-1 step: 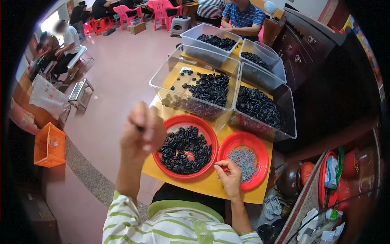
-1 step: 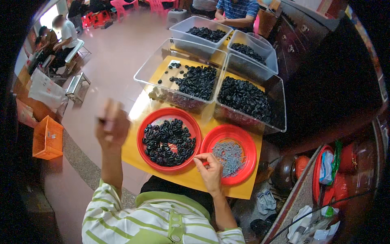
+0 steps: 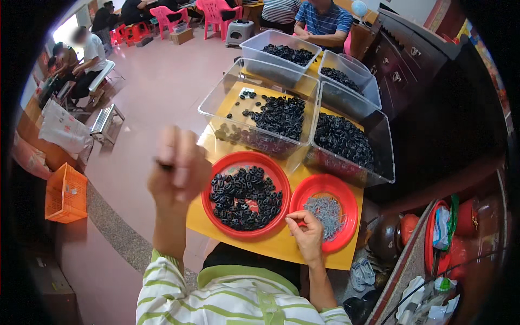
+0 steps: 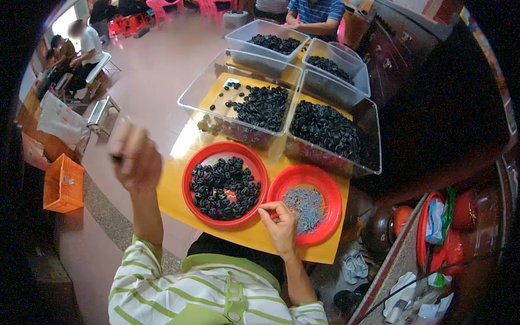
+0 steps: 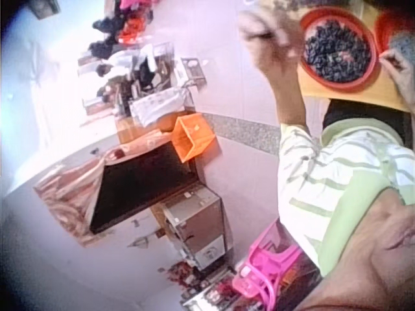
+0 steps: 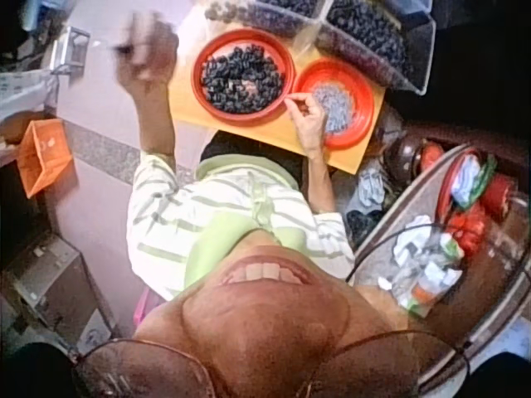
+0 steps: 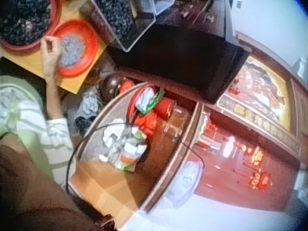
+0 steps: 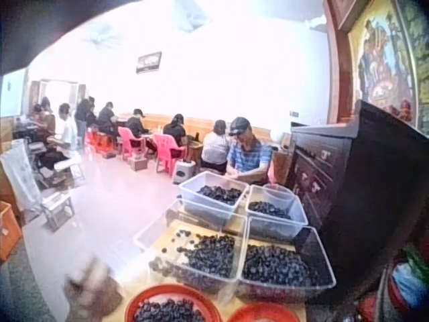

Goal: The person assembles small black plastic components by hand.

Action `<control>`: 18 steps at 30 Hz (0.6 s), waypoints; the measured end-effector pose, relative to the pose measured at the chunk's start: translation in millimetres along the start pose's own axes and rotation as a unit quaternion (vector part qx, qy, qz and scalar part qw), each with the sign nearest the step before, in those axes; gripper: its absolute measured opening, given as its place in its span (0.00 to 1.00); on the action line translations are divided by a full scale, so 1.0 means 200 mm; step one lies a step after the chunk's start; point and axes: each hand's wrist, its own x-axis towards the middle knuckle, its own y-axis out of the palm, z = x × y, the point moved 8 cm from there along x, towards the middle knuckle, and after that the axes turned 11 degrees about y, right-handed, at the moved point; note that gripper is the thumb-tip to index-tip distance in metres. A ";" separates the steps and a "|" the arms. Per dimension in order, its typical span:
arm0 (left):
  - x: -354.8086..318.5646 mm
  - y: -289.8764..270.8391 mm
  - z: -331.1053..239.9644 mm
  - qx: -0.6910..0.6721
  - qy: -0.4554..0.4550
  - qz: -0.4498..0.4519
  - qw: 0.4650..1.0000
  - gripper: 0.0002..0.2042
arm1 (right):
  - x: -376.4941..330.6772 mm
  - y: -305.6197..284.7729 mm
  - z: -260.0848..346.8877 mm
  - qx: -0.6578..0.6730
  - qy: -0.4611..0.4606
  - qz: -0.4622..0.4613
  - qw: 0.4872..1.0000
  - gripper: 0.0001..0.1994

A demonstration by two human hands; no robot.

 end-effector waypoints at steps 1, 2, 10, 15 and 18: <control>0.07 0.09 -0.04 -0.026 0.024 0.070 0.997 0.07 | 0.00 -0.01 -0.01 0.004 0.018 0.007 1.000 0.04; 0.13 0.14 -0.03 -0.026 0.019 0.105 0.994 0.06 | 0.02 -0.01 -0.01 0.004 0.027 0.006 1.000 0.04; -0.45 -0.29 0.61 0.131 -0.295 -0.241 0.915 0.07 | 0.09 0.05 0.05 -0.026 -0.009 0.039 0.999 0.02; -0.92 -0.32 0.77 0.063 -0.373 -0.347 0.858 0.09 | 0.09 0.04 -0.10 0.183 0.092 0.013 0.979 0.05; -0.98 -0.33 0.78 0.081 -0.350 -0.353 0.864 0.09 | 0.09 0.07 -0.16 0.217 0.064 0.034 0.973 0.06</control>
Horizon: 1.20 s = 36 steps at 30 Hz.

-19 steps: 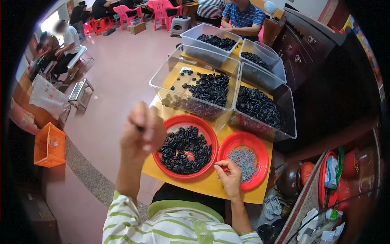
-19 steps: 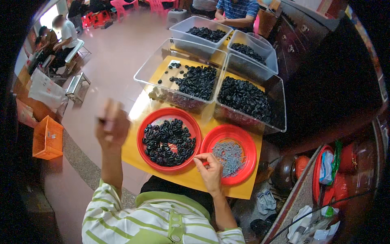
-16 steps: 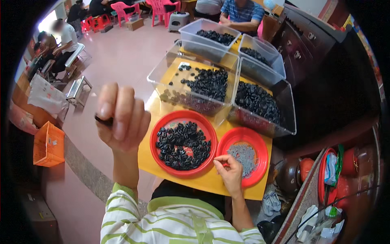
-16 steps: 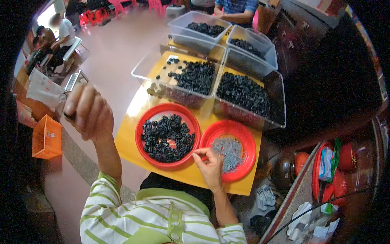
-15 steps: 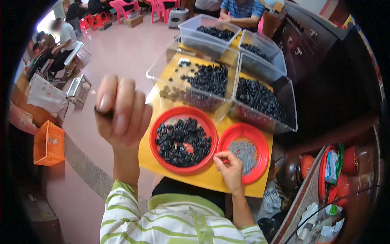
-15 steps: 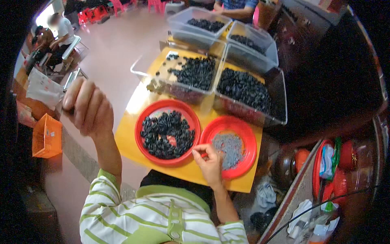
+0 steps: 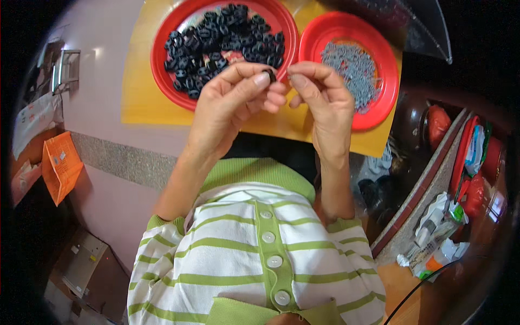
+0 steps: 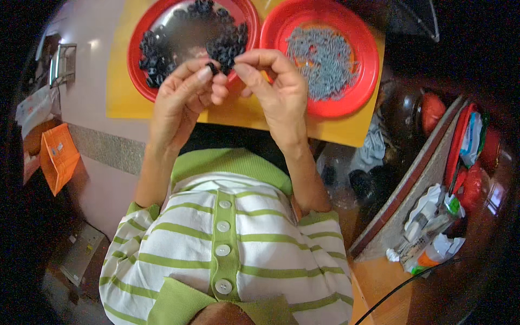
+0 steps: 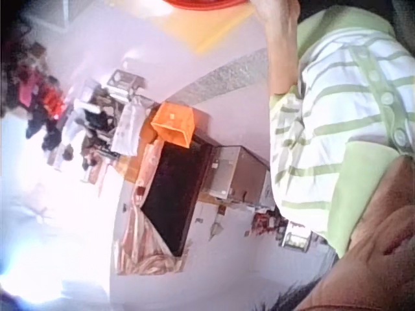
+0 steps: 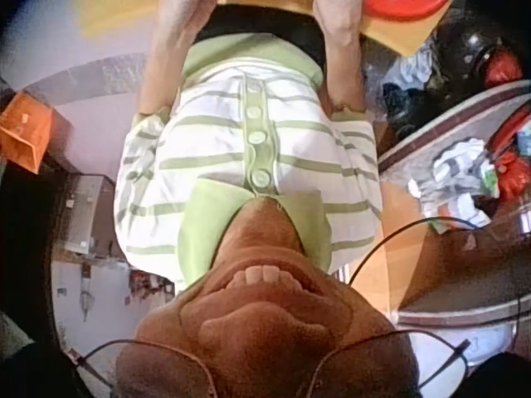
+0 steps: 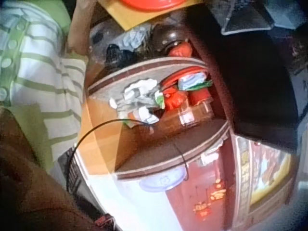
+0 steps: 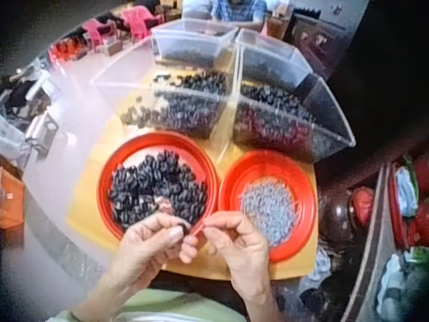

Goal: The person assembles small black plastic components by hand.

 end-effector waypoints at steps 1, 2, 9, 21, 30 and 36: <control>-0.02 -0.01 0.01 -0.004 -0.003 -0.003 1.000 0.09 | -0.01 0.01 -0.03 0.024 0.000 0.007 1.000 0.06; -0.04 -0.01 0.03 -0.005 -0.009 -0.007 1.000 0.09 | -0.02 0.02 -0.04 0.048 -0.002 0.015 0.999 0.07; -0.07 -0.03 0.03 0.044 0.001 -0.019 0.999 0.08 | -0.05 0.09 -0.07 0.120 0.024 0.043 0.992 0.07; -0.06 -0.06 -0.02 0.051 0.033 -0.024 0.998 0.07 | -0.03 0.16 -0.04 0.122 0.020 0.052 0.991 0.07; -0.05 -0.08 -0.04 0.104 0.053 -0.025 0.993 0.07 | -0.04 0.17 -0.02 0.057 -0.018 0.046 0.997 0.05; -0.05 -0.11 0.00 0.130 0.034 -0.029 0.991 0.07 | -0.05 0.16 -0.04 0.026 -0.046 0.018 0.998 0.05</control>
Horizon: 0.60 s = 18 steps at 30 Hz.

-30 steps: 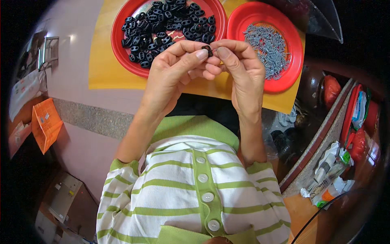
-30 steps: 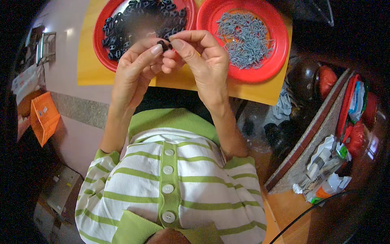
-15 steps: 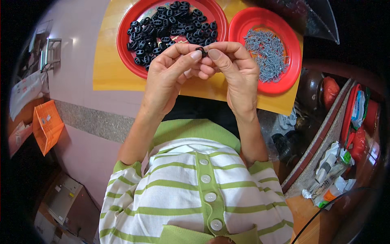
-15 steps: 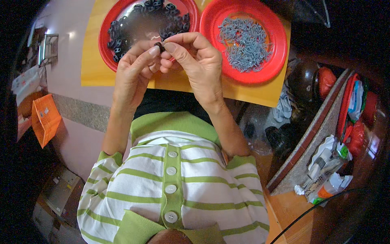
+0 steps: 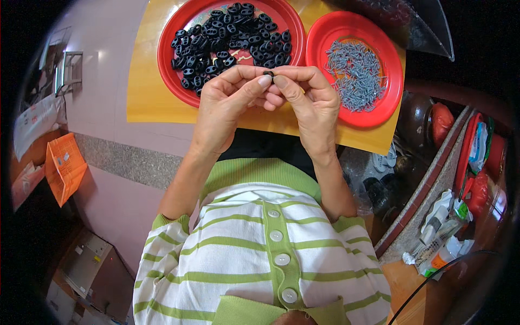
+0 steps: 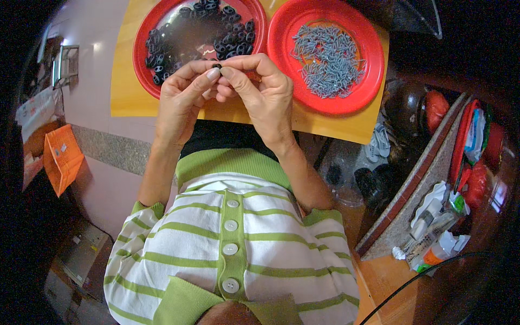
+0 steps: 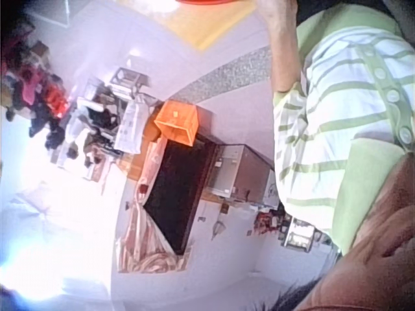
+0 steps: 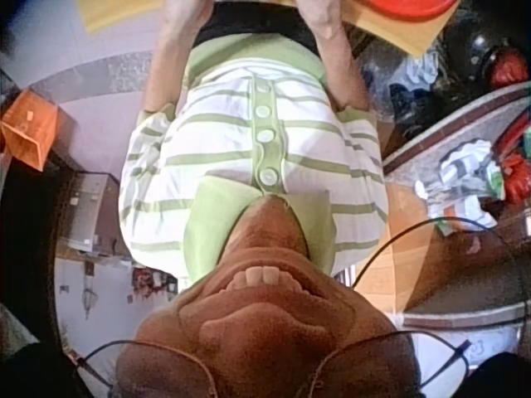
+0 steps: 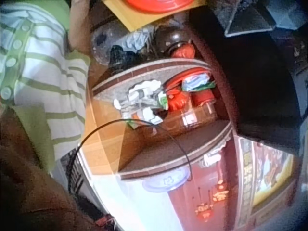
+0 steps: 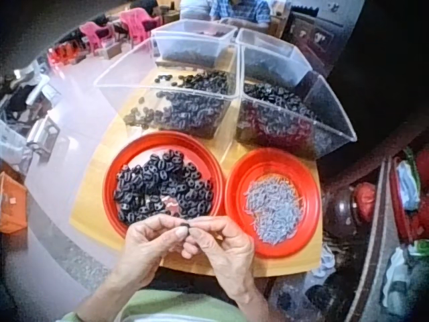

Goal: The person assembles small black plastic components by hand.

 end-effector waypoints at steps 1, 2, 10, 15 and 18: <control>0.00 0.00 0.01 -0.001 -0.003 -0.002 1.000 0.07 | 0.00 -0.01 -0.01 0.000 0.003 -0.001 1.000 0.05; 0.00 0.00 0.02 -0.020 -0.006 0.002 1.000 0.08 | 0.01 -0.01 -0.02 0.017 0.011 0.007 1.000 0.05; -0.03 0.00 0.07 -0.074 -0.024 -0.008 0.997 0.08 | -0.02 -0.03 -0.01 -0.070 0.051 0.002 0.996 0.06; -0.06 -0.03 0.04 -0.036 -0.024 -0.014 0.999 0.08 | -0.02 -0.01 -0.04 -0.064 0.065 0.028 0.995 0.05; -0.08 -0.08 0.02 -0.010 -0.020 -0.028 0.999 0.07 | -0.03 0.01 -0.05 -0.158 0.038 0.020 0.986 0.04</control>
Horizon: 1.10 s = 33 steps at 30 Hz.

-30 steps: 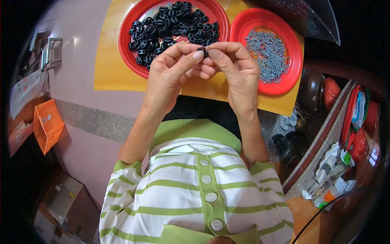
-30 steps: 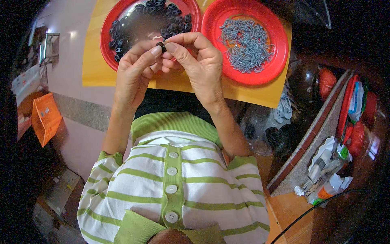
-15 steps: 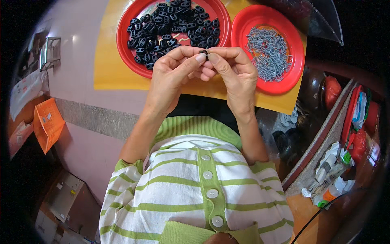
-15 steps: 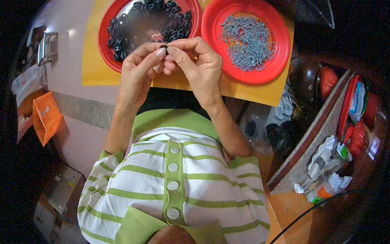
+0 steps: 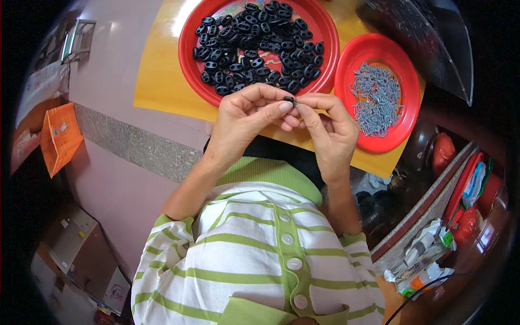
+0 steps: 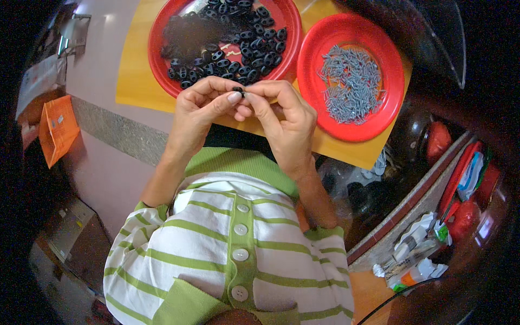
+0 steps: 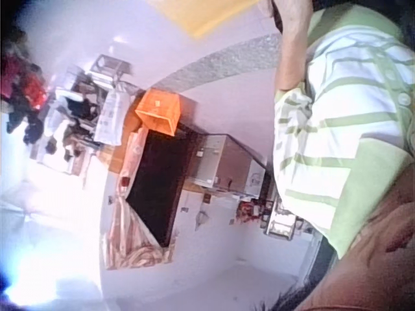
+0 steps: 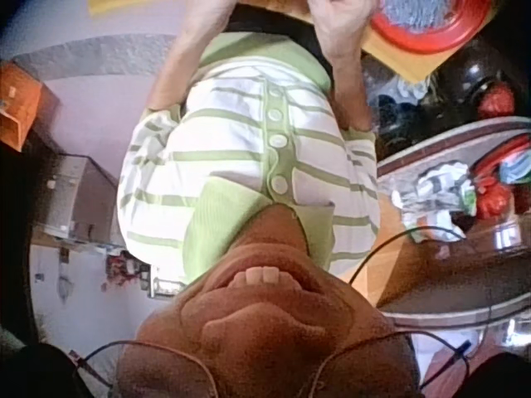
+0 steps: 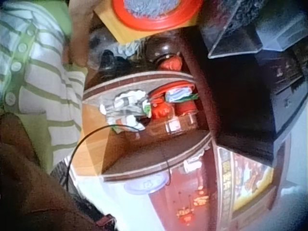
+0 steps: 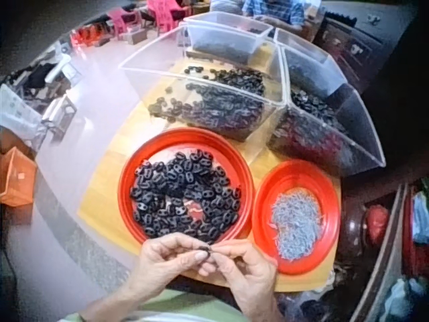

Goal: The person assembles small black plastic components by hand.

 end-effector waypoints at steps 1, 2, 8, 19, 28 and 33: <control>0.00 -0.01 0.00 0.000 0.001 -0.006 1.000 0.07 | 0.00 0.00 -0.01 -0.029 -0.013 -0.009 0.999 0.04; 0.00 -0.02 0.00 0.008 -0.001 -0.011 1.000 0.07 | 0.01 0.02 -0.02 -0.029 -0.012 -0.004 1.000 0.04; 0.03 -0.01 -0.01 0.017 0.011 -0.016 1.000 0.07 | 0.03 0.04 0.01 0.065 0.012 -0.020 0.998 0.03; -0.05 -0.11 -0.06 -0.042 -0.007 -0.043 0.998 0.05 | 0.11 0.06 0.07 -0.068 0.047 0.038 0.996 0.06; -0.17 -0.12 -0.02 -0.062 0.011 -0.033 0.997 0.05 | 0.24 0.21 0.19 -0.357 -0.191 -0.012 0.914 0.04; -0.20 -0.09 0.00 -0.068 -0.015 -0.005 0.998 0.05 | 0.24 0.21 0.18 -0.416 -0.189 -0.008 0.890 0.06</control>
